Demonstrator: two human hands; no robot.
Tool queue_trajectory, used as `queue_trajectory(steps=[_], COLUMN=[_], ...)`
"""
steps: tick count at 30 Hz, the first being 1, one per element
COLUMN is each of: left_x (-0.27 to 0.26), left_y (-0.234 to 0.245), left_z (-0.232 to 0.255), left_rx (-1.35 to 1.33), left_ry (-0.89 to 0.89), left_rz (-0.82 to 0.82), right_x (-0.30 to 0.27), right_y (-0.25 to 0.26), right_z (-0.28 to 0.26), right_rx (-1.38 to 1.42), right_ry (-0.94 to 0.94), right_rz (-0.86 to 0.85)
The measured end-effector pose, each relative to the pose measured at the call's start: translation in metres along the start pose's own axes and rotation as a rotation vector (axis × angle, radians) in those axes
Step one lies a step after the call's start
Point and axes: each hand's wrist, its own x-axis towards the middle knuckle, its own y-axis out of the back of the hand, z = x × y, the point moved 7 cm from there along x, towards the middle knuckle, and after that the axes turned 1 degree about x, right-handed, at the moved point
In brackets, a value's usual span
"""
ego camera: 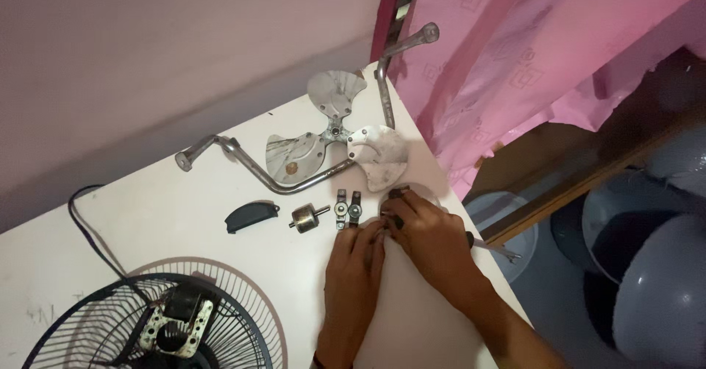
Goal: The person reassembles an electric fan by hand, attaching the motor housing to the fan cage and securing it with screws using a screwdriver. The person then rotates the fan cage to check alignment and fit.
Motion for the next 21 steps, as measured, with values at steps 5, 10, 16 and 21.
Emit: queue_trajectory(steps=[5,10,16,21], left_x=[0.001,-0.005,-0.003,-0.021], left_y=[-0.002,0.014,0.008,0.026], left_z=[-0.003,0.014,0.001,0.010], left_rx=[0.016,-0.067,-0.258,-0.687], left_ry=[0.058,-0.166,0.155,0.302], left_rz=[-0.046,0.147,0.022,0.073], right_x=[-0.002,-0.001,-0.001,0.000], right_y=[0.001,0.018,0.035,0.041], right_z=[-0.004,-0.017,-0.011,-0.027], right_rx=[0.005,-0.006,0.362,0.548], right_ry=[0.024,0.131,-0.172,-0.158], right_rz=[-0.011,0.027,-0.080,-0.165])
